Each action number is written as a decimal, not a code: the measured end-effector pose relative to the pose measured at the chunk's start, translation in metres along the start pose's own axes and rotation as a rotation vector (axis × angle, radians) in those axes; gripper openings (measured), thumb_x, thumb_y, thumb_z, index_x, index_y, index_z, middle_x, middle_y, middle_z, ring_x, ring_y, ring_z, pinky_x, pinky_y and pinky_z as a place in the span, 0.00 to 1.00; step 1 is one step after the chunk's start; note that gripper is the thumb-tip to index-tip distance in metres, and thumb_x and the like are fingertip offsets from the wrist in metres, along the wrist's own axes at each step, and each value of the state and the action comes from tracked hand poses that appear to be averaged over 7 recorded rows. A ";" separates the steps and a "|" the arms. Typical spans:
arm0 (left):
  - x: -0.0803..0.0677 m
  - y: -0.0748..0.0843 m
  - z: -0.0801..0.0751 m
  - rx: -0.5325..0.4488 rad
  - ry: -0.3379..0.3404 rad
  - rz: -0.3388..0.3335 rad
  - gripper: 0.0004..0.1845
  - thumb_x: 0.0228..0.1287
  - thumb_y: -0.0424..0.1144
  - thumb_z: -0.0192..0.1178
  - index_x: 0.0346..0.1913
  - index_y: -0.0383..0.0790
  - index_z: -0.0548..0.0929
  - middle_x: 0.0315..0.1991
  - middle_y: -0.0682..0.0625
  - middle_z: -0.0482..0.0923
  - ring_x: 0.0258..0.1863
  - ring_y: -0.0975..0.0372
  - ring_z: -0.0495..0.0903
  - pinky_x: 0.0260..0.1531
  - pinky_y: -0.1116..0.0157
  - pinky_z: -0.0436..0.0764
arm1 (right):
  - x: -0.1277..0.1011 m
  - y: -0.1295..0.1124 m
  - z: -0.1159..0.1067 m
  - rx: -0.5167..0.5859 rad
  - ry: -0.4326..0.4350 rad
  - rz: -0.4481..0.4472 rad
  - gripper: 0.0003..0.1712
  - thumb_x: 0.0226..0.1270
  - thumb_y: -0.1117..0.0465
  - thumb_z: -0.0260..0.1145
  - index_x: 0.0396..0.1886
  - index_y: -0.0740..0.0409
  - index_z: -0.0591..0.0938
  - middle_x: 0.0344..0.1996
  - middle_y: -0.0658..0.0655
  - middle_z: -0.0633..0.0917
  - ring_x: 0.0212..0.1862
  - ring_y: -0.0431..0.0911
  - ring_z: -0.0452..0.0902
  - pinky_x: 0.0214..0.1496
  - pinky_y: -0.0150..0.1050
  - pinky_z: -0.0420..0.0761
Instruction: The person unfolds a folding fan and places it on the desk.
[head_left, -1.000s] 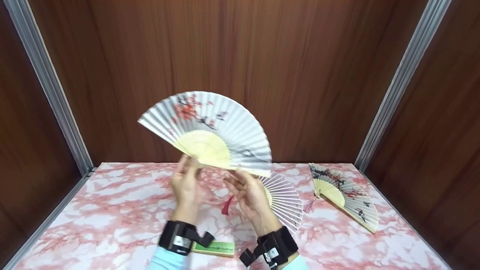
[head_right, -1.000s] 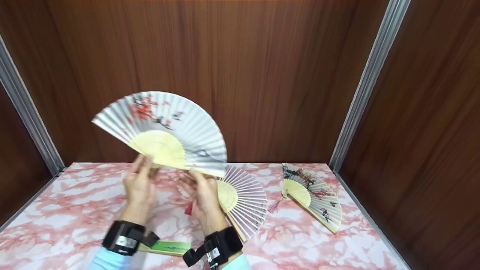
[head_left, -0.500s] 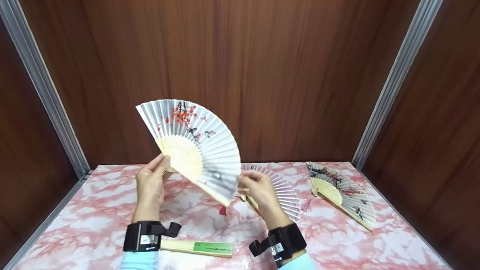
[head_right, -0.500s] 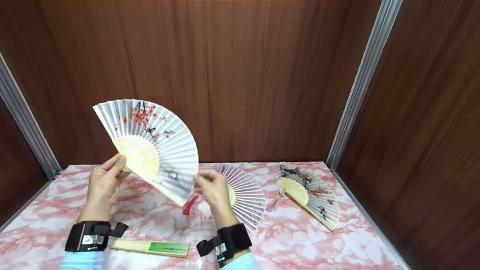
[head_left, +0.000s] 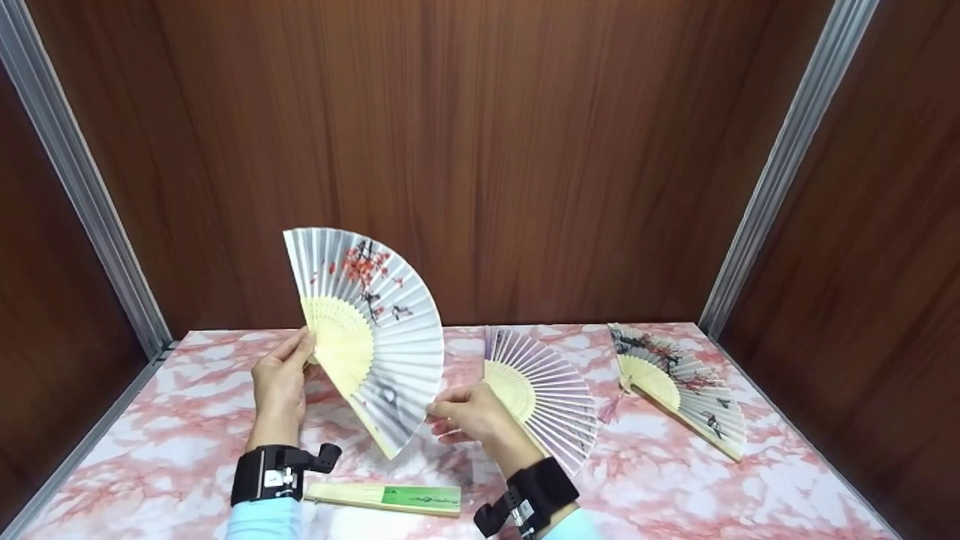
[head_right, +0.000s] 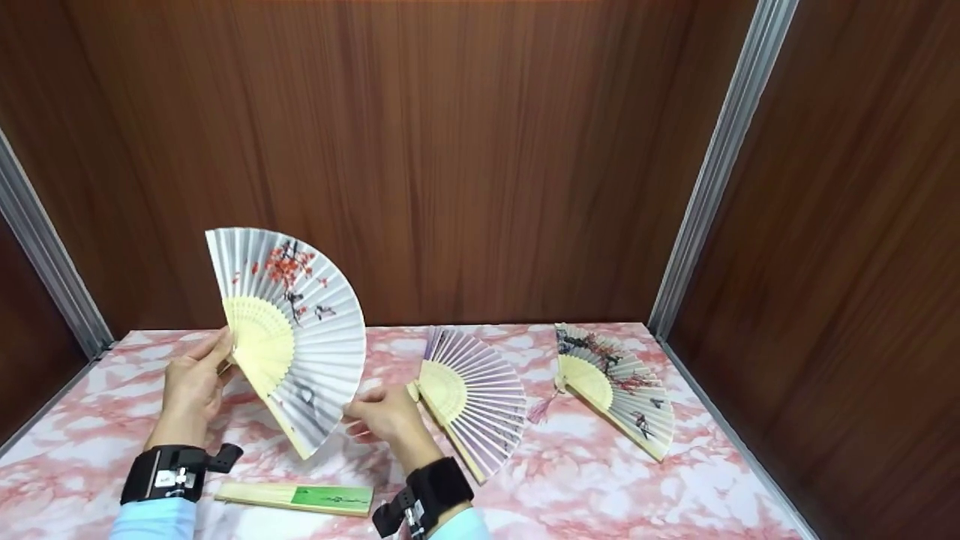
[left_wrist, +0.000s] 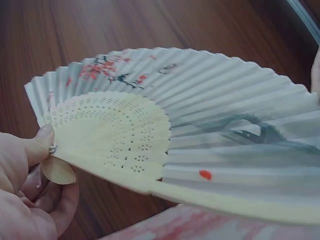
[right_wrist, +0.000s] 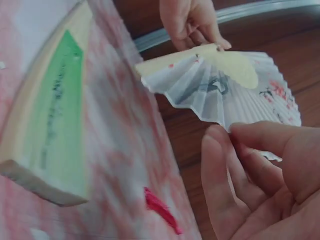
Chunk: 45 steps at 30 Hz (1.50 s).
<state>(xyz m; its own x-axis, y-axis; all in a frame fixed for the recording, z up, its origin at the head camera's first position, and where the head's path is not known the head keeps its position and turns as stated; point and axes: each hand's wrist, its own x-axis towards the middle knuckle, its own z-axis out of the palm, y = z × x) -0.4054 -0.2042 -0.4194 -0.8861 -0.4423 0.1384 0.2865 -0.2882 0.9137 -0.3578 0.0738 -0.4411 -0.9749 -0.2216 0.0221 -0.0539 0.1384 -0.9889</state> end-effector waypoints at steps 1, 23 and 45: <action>0.001 -0.003 -0.002 0.016 0.002 -0.001 0.26 0.67 0.41 0.67 0.65 0.35 0.78 0.32 0.72 0.84 0.33 0.77 0.84 0.38 0.76 0.86 | 0.001 0.002 0.002 0.005 -0.003 0.015 0.09 0.64 0.62 0.71 0.38 0.64 0.87 0.35 0.62 0.91 0.28 0.41 0.86 0.33 0.37 0.90; -0.003 -0.027 -0.048 0.163 -0.093 -0.307 0.28 0.67 0.36 0.67 0.67 0.32 0.75 0.27 0.60 0.88 0.29 0.68 0.86 0.35 0.70 0.87 | -0.010 0.019 0.024 -0.156 -0.182 0.209 0.05 0.59 0.64 0.72 0.31 0.64 0.89 0.27 0.61 0.91 0.23 0.43 0.85 0.31 0.39 0.90; 0.005 -0.031 -0.030 0.791 0.045 -0.236 0.14 0.50 0.47 0.76 0.23 0.38 0.88 0.16 0.53 0.81 0.23 0.60 0.78 0.24 0.68 0.75 | -0.008 0.033 0.031 -0.154 -0.095 0.284 0.05 0.53 0.65 0.71 0.24 0.64 0.88 0.12 0.50 0.83 0.14 0.40 0.80 0.14 0.26 0.76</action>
<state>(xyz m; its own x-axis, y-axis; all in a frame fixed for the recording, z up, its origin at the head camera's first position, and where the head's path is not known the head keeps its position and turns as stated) -0.4076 -0.2230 -0.4580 -0.8706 -0.4835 -0.0913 -0.2617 0.2978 0.9181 -0.3453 0.0497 -0.4783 -0.9315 -0.2412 -0.2724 0.1784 0.3499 -0.9197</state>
